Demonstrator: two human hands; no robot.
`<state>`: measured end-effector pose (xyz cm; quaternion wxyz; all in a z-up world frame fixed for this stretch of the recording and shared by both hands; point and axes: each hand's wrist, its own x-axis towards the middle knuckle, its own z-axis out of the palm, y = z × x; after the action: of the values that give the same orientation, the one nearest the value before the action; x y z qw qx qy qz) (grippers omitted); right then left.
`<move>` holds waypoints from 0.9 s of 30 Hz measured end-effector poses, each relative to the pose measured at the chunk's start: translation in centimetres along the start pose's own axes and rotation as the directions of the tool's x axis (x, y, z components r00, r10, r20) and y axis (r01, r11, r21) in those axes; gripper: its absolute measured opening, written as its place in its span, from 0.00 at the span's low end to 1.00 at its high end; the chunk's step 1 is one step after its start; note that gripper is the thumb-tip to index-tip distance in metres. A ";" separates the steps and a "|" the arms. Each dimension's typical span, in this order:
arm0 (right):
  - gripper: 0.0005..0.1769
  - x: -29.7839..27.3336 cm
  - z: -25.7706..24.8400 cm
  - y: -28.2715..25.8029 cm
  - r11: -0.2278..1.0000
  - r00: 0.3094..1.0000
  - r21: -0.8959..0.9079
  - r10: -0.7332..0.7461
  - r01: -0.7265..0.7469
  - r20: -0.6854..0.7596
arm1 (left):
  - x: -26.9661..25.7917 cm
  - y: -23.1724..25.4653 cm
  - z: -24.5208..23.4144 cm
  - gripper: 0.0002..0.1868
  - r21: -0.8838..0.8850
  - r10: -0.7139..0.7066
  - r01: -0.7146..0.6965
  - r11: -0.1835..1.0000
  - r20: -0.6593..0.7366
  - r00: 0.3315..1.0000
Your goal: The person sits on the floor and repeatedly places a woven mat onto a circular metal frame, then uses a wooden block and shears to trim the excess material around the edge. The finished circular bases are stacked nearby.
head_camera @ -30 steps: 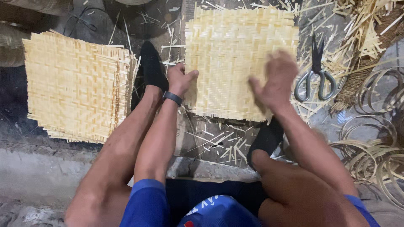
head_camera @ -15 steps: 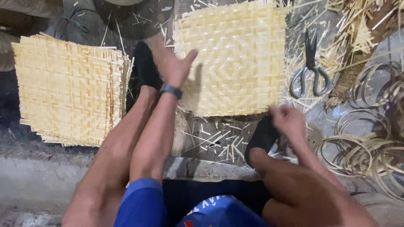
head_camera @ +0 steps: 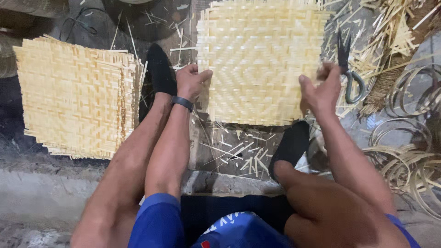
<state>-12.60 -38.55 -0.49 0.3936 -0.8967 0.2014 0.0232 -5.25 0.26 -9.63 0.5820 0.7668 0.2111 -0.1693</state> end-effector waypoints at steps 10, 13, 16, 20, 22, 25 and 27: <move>0.35 -3.6 4.4 -6.0 0.599 0.720 -0.408 -0.630 0.689 0.292 | -5.6 6.6 1.4 0.15 0.270 0.222 -0.161 0.949 -0.214 0.951; 0.34 -3.4 4.6 -5.2 0.670 0.752 -0.341 -0.590 0.660 0.295 | -13.6 9.5 5.3 0.10 0.108 0.150 -0.137 0.985 -0.129 0.980; 0.34 -3.9 4.7 -4.6 0.750 0.796 -0.283 -0.513 0.598 0.321 | -20.9 10.0 11.2 0.06 0.409 0.657 -0.713 0.569 0.296 0.694; 0.34 -3.4 5.1 -5.0 0.761 0.806 -0.287 -0.494 0.582 0.325 | -21.4 9.9 12.2 0.06 0.353 0.763 -0.784 0.510 0.236 0.602; 0.34 -3.9 5.6 -5.2 0.751 0.811 -0.318 -0.487 0.578 0.324 | -19.9 10.1 10.5 0.07 0.373 0.704 -0.694 0.616 0.134 0.697; 0.35 -3.4 5.8 -5.6 0.725 0.796 -0.335 -0.509 0.602 0.329 | -13.1 10.4 6.0 0.25 0.378 0.382 -0.290 0.879 -0.198 0.903; 0.35 -3.3 5.8 -5.5 0.730 0.793 -0.321 -0.508 0.603 0.336 | -8.0 8.9 3.3 0.20 0.224 0.208 -0.151 0.963 -0.255 0.944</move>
<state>-12.91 -29.93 0.01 0.2042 -0.9687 -0.1334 0.0472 -7.51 -6.03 0.81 0.4792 0.8540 0.2007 -0.0274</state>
